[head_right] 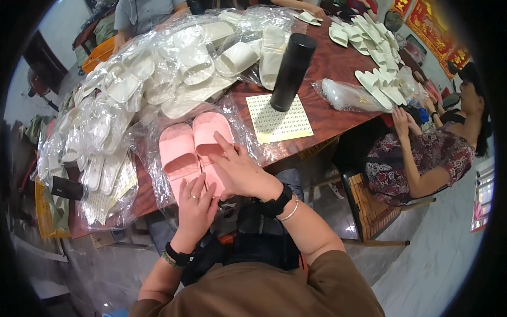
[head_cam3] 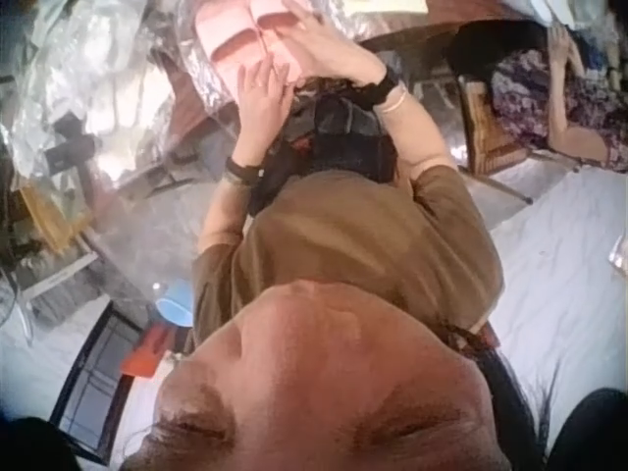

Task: The person is packaging pairs of sandals into plastic bags in a manufacturing setting.

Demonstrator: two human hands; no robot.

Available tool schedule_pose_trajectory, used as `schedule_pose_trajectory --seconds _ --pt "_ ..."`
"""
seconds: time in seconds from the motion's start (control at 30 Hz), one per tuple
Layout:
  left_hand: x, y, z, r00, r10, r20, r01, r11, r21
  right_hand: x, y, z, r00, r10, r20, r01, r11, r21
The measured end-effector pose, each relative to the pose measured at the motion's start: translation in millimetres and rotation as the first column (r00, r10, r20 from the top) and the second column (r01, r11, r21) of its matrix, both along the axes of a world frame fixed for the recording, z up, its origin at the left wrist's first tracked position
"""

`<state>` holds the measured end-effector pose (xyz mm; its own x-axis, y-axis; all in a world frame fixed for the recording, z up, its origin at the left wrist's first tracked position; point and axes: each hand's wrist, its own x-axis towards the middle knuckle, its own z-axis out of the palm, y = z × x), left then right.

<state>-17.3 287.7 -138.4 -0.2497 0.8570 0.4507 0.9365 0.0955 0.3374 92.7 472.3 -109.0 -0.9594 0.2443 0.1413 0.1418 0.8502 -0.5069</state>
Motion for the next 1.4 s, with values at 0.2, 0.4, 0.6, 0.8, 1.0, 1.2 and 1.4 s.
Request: schedule_pose_trajectory --seconds 0.2,0.4,0.6,0.8,1.0,1.2,1.4 --pt "-1.7 -16.7 -3.4 0.995 -0.073 0.073 0.070 0.996 0.049 -1.5 -0.7 13.8 0.993 -0.033 0.111 0.033 0.999 0.002" --pt "-18.5 -17.7 -10.7 0.978 -0.081 0.194 0.050 0.986 0.159 -0.9 2.0 6.1 0.998 -0.026 0.063 0.024 0.999 0.044" --pt "-19.0 -14.9 -13.8 0.973 -0.089 0.213 0.056 0.986 0.155 -2.7 1.8 5.5 1.000 -0.001 0.005 0.001 0.999 0.039" --pt "-14.3 -5.2 -1.8 0.983 -0.123 0.137 0.111 0.989 0.093 -2.3 -5.1 3.8 0.999 -0.036 0.010 0.036 0.999 0.015" --pt "-11.9 -3.8 -11.8 0.995 -0.086 0.053 0.081 0.993 0.091 -0.8 -2.1 4.5 0.998 -0.028 0.060 0.030 0.999 -0.020" --pt "-15.4 -3.4 -10.6 0.996 -0.090 0.004 0.090 0.992 0.091 22.4 18.0 8.1 0.999 0.009 -0.035 -0.017 0.969 -0.246" --pt "-15.2 -0.6 -10.2 0.994 -0.102 -0.038 0.106 0.988 0.111 34.5 -24.3 8.2 0.998 -0.001 -0.066 0.018 0.964 0.267"
